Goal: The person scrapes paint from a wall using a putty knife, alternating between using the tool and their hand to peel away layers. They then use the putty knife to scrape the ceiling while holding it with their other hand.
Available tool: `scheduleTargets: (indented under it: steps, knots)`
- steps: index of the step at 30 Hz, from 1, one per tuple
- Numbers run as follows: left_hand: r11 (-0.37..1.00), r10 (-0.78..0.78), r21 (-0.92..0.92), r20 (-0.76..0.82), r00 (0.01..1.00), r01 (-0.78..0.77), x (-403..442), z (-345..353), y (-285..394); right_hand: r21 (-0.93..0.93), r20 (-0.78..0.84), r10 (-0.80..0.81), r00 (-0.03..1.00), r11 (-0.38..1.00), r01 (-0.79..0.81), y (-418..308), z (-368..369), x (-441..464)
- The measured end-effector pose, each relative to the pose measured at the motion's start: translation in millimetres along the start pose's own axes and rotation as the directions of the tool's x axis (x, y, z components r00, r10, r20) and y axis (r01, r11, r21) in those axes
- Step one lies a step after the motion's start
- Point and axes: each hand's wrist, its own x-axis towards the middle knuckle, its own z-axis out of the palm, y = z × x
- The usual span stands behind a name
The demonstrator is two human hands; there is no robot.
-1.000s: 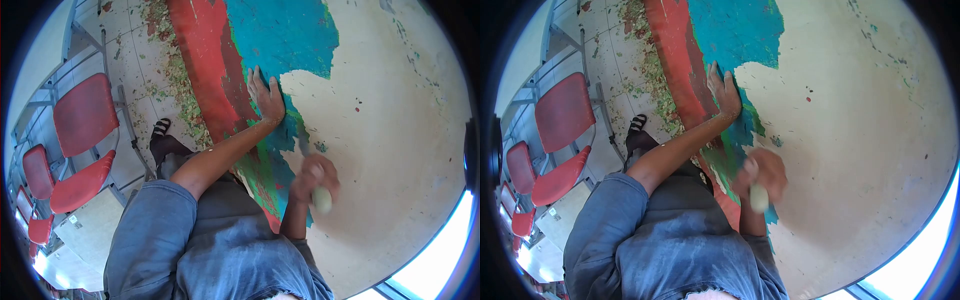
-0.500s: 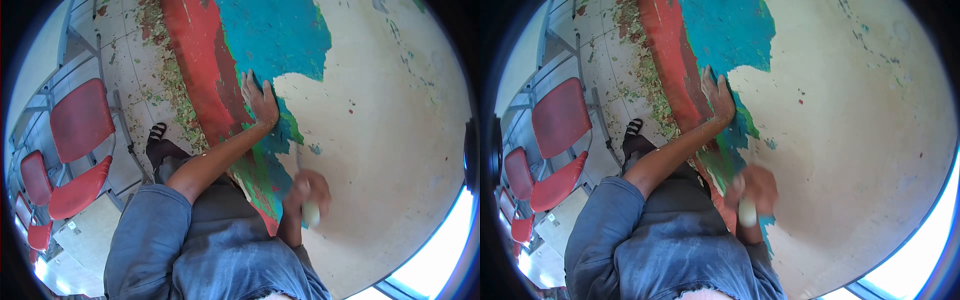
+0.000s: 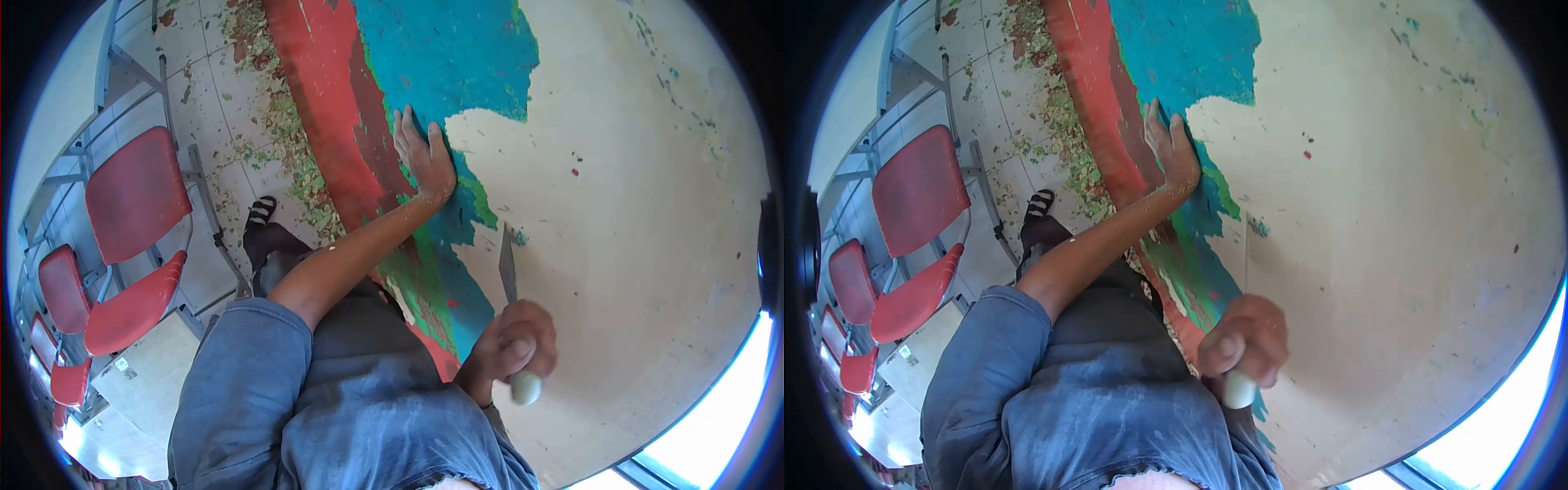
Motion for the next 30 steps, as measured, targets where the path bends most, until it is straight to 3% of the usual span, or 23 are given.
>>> scheduleTargets:
  steps: [1,2,5,7,8,10,14,17,18,21,22,25,26,28,30]
  knots:
    - [1.000,0.013,0.003,0.009,1.000,-0.013,-1.6,0.1,-0.2,0.116,-0.084,0.070,0.994,0.991,-0.060,-2.6,3.2,1.4]
    - [1.000,0.012,0.003,0.011,1.000,-0.012,-1.9,-0.1,0.8,0.122,-0.208,0.006,0.978,0.992,0.019,-2.6,16.4,3.8]
    - [1.000,0.012,-0.008,0.001,1.000,-0.012,0.7,1.5,1.6,0.179,-0.112,-0.040,0.993,0.982,0.060,-2.4,5.2,7.0]
    - [1.000,0.012,-0.007,0.003,1.000,-0.012,-1.3,0.7,0.6,-0.039,-0.067,0.110,0.992,0.993,-0.113,-0.5,0.7,-2.9]
    - [1.000,0.001,0.001,0.016,1.000,-0.001,-4.7,-0.4,1.0,-0.124,-0.062,0.083,0.995,0.988,-0.090,1.3,4.7,-7.3]
    - [1.000,-0.005,0.007,0.009,1.000,0.005,-0.4,-0.5,3.8,0.158,-0.146,-0.116,0.983,0.978,0.139,10.1,9.6,-5.9]
    - [1.000,0.009,0.002,0.016,1.000,-0.009,-3.8,0.4,4.5,-0.248,-0.083,0.238,0.968,0.936,-0.252,2.6,4.0,-12.6]
    - [1.000,-0.003,0.019,0.010,1.000,0.003,-4.0,-2.2,0.5,0.107,-0.212,-0.070,0.975,0.990,0.095,-1.2,5.8,-2.3]
    - [1.000,0.005,0.026,0.016,1.000,-0.005,-4.6,-2.6,-0.1,-0.099,-0.003,-0.094,0.996,0.991,0.093,9.2,1.7,-4.7]
    - [1.000,0.016,-0.002,0.015,1.000,-0.016,3.7,2.2,4.4,0.204,-0.040,-0.010,0.999,0.979,0.018,13.4,9.8,-13.4]
    - [1.000,0.003,-0.004,0.026,1.000,-0.003,-1.3,-0.8,1.8,0.132,-0.049,0.018,0.999,0.991,-0.011,16.8,9.0,-16.7]
    - [0.997,0.078,0.004,0.048,0.996,-0.079,-5.7,-1.8,9.4,0.258,-0.122,0.140,0.983,0.961,-0.105,27.0,6.6,-28.0]
    - [0.953,0.296,0.007,0.179,0.938,-0.302,-11.5,-6.9,16.9,0.251,-0.138,0.155,0.978,0.961,-0.117,28.8,2.0,-30.8]
    - [0.728,0.638,-0.059,0.422,0.644,-0.683,-33.0,-36.1,41.5,0.241,-0.166,0.197,0.966,0.958,-0.154,22.5,-16.0,-43.8]
    - [0.382,0.694,-0.268,0.715,0.083,-0.885,-34.4,-58.6,11.1,0.305,-0.179,0.359,0.916,0.905,-0.296,7.2,-31.2,-52.4]
